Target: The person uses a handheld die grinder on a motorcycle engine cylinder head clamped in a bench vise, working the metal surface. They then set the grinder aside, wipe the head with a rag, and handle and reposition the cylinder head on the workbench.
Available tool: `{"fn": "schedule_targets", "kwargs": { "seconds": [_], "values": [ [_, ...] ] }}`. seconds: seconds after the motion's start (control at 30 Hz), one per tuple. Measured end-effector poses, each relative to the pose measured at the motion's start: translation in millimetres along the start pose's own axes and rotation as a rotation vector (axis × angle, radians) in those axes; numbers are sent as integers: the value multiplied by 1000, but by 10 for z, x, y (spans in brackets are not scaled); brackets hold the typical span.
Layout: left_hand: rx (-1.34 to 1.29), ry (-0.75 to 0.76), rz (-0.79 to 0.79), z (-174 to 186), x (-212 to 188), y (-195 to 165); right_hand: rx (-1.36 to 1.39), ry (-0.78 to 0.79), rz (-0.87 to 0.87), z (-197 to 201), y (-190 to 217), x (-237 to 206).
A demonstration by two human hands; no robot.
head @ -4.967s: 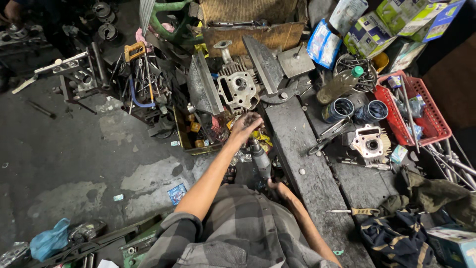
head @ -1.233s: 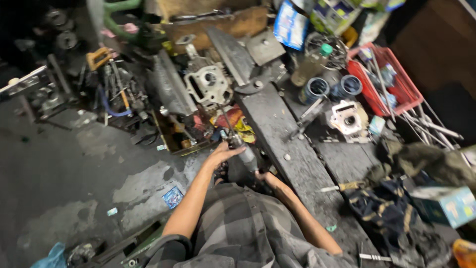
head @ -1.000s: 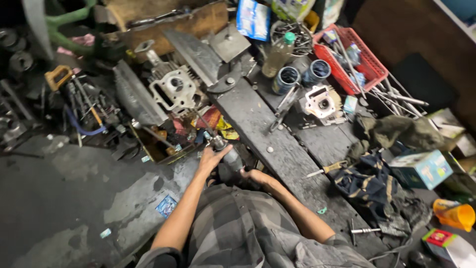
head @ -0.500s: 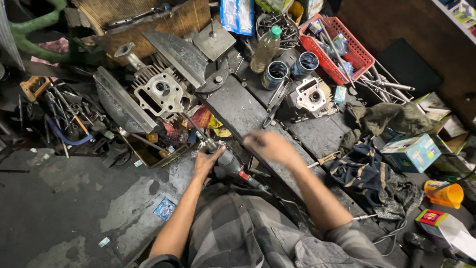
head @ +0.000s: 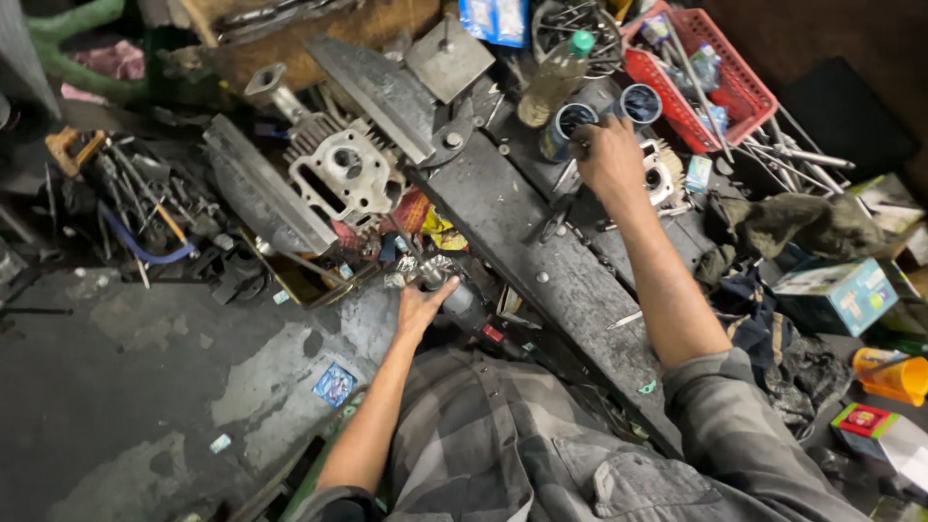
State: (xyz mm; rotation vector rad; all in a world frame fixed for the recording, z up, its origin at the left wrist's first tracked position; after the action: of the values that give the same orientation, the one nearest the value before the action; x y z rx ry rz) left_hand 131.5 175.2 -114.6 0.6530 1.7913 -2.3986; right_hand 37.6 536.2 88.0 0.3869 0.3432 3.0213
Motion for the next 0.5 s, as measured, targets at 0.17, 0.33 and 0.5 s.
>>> {"fn": "schedule_targets", "kwargs": {
  "seconds": [0.17,0.33,0.5],
  "values": [
    [88,-51,-14,-98,-138,105,29,-1,20,22,-100,-155],
    [7,-15,-23,-227,-229,44,-10,-133,10,338,52,-292],
    [-69,13,-69,-335,-319,-78,779,114,-58,640,574,-520]
  ]
}}
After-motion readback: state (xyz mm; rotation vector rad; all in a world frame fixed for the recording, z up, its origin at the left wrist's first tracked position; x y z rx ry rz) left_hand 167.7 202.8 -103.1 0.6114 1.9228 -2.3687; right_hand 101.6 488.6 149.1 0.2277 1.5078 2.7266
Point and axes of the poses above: each hand's wrist, its own x-axis towards the middle knuckle, its own z-axis out of the back of the hand, y = z × x, the point moved 4 cm from there along x, towards the middle knuckle, and after that the axes turned 3 degrees about x, right-handed, at the moved point
